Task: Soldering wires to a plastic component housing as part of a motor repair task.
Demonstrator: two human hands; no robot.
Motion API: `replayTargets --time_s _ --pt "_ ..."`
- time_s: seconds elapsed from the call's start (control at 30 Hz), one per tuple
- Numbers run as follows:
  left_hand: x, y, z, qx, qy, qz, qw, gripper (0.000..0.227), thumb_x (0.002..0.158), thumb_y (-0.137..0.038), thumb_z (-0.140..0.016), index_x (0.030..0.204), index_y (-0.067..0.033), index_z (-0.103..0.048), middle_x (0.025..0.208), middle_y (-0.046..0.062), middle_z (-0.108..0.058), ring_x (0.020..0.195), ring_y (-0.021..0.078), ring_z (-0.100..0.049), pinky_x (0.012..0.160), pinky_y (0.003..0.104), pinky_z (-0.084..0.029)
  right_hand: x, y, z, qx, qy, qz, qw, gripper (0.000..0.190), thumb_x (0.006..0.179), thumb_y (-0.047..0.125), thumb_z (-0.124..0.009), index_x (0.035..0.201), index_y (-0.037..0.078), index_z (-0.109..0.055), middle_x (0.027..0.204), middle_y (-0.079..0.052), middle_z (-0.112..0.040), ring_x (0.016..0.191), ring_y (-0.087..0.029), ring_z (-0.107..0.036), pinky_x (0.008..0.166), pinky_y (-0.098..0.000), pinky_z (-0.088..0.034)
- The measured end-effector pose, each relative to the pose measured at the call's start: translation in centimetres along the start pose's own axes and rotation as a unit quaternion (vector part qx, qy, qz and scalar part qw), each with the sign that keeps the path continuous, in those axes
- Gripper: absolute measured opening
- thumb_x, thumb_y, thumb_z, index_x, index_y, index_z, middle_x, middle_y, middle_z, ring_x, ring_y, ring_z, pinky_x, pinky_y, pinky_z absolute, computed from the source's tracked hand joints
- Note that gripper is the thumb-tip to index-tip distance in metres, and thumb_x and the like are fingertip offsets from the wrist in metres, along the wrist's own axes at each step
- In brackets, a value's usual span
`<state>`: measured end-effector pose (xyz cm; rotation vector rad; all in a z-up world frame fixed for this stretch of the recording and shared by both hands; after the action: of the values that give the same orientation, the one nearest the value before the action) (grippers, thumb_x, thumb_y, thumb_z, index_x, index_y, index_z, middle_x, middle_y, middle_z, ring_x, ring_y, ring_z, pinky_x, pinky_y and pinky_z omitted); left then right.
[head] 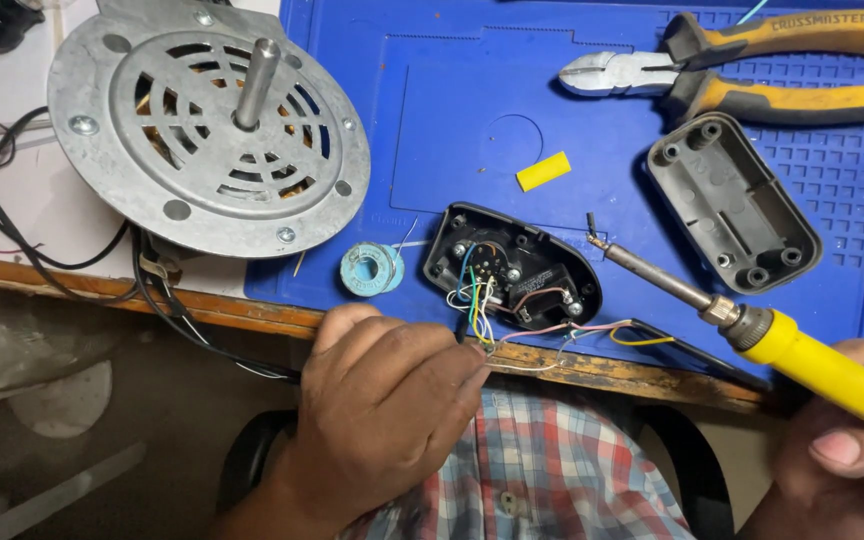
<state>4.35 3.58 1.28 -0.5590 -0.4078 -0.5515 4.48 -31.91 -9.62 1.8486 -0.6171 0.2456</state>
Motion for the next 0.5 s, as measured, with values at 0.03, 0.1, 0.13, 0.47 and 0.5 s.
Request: replayTargets --time_s 0.03,0.1,0.13,0.47,0.5 --pt "0.06 0.0 0.01 -0.004 0.003 0.0 1.0 0.01 0.114 -0.015 -0.08 0.105 -0.0115 -0.078 0.1 0.003 -0.072 0.079 0.0245 -0.062 0.083 0.047 -0.049 0.13 -0.03 0.1 0.0 0.0 0.0 1.0 0.031 0.132 0.057 -0.052 0.134 0.031 -0.069 0.087 0.003 -0.065 0.093 -0.017 -0.061 0.109 -0.0437 -0.053" --pt "-0.12 -0.08 0.01 -0.007 0.004 -0.001 1.0 0.01 0.112 -0.014 -0.081 0.103 -0.0119 -0.077 0.1 0.004 -0.074 0.081 0.0251 -0.066 0.083 0.048 -0.05 0.13 -0.07 -0.12 0.0 0.0 0.001 1.0 0.031 0.132 0.057 -0.052 0.134 0.031 -0.069 0.087 0.003 -0.065 0.093 -0.017 -0.061 0.109 -0.0438 -0.053" --pt "-0.22 -0.12 0.02 -0.01 0.005 -0.003 1.0 0.011 0.11 -0.014 -0.082 0.101 -0.0122 -0.075 0.1 0.004 -0.076 0.084 0.0257 -0.069 0.084 0.05 -0.051 0.12 -0.09 -0.24 0.0 0.001 0.001 1.0 0.031 0.132 0.057 -0.052 0.134 0.031 -0.069 0.087 0.003 -0.065 0.093 -0.017 -0.061 0.109 -0.0438 -0.053" --pt "-0.11 0.1 0.51 -0.033 0.038 -0.059 0.997 0.01 0.109 -0.01 -0.077 0.099 -0.0122 -0.074 0.105 0.006 -0.074 0.094 0.0267 -0.077 0.088 0.049 -0.052 -0.52 0.35 -0.03 -0.01 0.004 0.0 1.0 0.031 0.132 0.057 -0.052 0.135 0.031 -0.068 0.087 0.003 -0.065 0.092 -0.017 -0.061 0.109 -0.044 -0.054" --pt "0.0 0.06 0.64 -0.028 0.04 -0.069 0.996 0.013 0.108 -0.007 -0.074 0.096 -0.0124 -0.071 0.105 0.006 -0.073 0.092 0.0253 -0.074 0.089 0.048 -0.051 -0.59 0.45 -0.04 -0.013 0.004 0.002 1.0 0.031 0.133 0.057 -0.052 0.135 0.031 -0.068 0.087 0.003 -0.065 0.092 -0.017 -0.061 0.109 -0.0441 -0.054"
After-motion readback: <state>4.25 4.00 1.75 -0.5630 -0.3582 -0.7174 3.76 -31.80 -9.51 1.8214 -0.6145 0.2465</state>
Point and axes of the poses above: each hand's wrist, its own x-axis towards the middle knuckle, its own z-axis out of the back of the hand, y = z × x, the point moved 4 cm from there along x, towards the middle knuckle
